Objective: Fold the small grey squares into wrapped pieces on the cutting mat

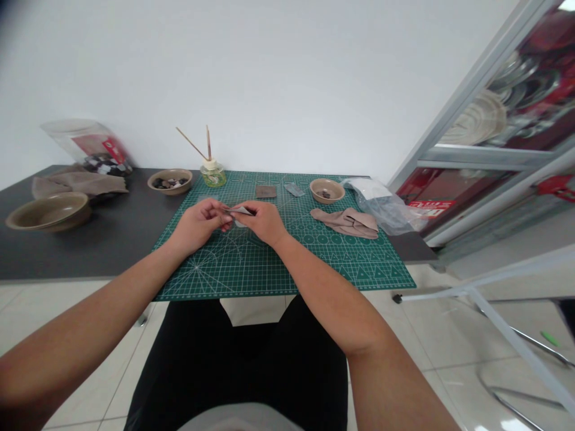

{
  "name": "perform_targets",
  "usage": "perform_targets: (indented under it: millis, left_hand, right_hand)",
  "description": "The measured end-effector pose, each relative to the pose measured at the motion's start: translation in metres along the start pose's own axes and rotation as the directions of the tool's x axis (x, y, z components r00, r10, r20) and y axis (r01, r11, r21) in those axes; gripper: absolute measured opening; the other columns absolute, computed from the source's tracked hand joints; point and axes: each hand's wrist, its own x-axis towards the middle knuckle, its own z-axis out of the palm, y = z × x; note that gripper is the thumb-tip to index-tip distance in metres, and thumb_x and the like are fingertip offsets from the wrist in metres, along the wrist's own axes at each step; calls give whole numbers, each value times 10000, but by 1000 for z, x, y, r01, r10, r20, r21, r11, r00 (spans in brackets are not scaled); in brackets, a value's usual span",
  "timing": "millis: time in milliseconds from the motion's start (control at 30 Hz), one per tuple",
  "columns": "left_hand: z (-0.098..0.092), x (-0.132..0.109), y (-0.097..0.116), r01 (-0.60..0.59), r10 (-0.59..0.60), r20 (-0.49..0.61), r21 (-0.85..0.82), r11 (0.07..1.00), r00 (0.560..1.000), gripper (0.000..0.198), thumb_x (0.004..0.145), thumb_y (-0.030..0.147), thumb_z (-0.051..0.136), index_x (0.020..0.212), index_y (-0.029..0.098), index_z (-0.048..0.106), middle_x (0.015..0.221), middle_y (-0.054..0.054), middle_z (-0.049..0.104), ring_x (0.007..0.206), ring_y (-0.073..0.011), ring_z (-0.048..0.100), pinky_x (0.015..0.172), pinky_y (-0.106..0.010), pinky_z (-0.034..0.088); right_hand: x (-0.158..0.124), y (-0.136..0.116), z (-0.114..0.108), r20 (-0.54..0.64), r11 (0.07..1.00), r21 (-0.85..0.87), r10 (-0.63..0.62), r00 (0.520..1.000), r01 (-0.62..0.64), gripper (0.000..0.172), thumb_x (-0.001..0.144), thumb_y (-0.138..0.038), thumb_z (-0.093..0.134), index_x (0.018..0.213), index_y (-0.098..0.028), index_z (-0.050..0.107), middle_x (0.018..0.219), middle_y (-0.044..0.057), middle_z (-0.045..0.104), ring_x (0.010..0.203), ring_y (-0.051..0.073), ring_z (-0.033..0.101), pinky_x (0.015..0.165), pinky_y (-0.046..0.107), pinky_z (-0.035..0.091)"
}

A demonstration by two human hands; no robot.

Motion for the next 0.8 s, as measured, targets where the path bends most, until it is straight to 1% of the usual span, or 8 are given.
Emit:
perform_targets:
  millis: [167,367,533,633,733,800]
  left_hand:
    - [0,-1,2,17,-18,20,29,999,1000,311,678,329,815,849,184,599,598,19,665,531,-132,620,546,-251,499]
    - [-1,-1,-1,28,-30,49,37,999,998,298,678,332,812,830,187,600,599,23,658,527,-121,608,536,-237,486]
    - [-1,-2,-1,33,-36,71,40,999,997,291,689,364,807,808,180,616,617,11,672,533,-121,612,540,-244,496]
    - [0,-4,2,33,-34,65,24,999,997,307,683,373,814,813,180,613,612,13,674,529,-124,613,540,-250,499]
    - [1,-4,3,36,-36,45,11,999,998,322,676,363,821,830,176,609,611,10,674,523,-125,613,533,-250,494]
    - [0,-4,3,32,-33,31,3,999,999,325,674,357,821,836,177,604,611,12,672,519,-126,614,527,-249,491]
  right_hand:
    - [1,5,2,1,998,-21,51,999,-51,305,848,-475,674,889,-176,717,781,-2,702,722,142,611,698,258,430]
    - [3,8,2,43,999,-45,20,999,-18,266,827,-442,677,873,-182,649,766,-11,668,702,140,586,696,260,417]
    - [2,7,1,73,999,14,50,996,-51,307,814,-488,672,855,-189,617,749,-15,645,681,139,566,660,257,417]
    - [1,5,1,67,997,38,58,996,-60,346,797,-525,688,832,-190,607,715,-25,623,655,131,548,633,250,407]
    - [0,3,0,45,998,21,63,997,-64,365,792,-547,686,812,-192,603,704,-25,621,649,132,545,631,252,402]
    - [0,1,0,51,998,-7,67,996,-67,367,811,-557,660,822,-193,610,715,-19,631,660,138,552,642,256,404]
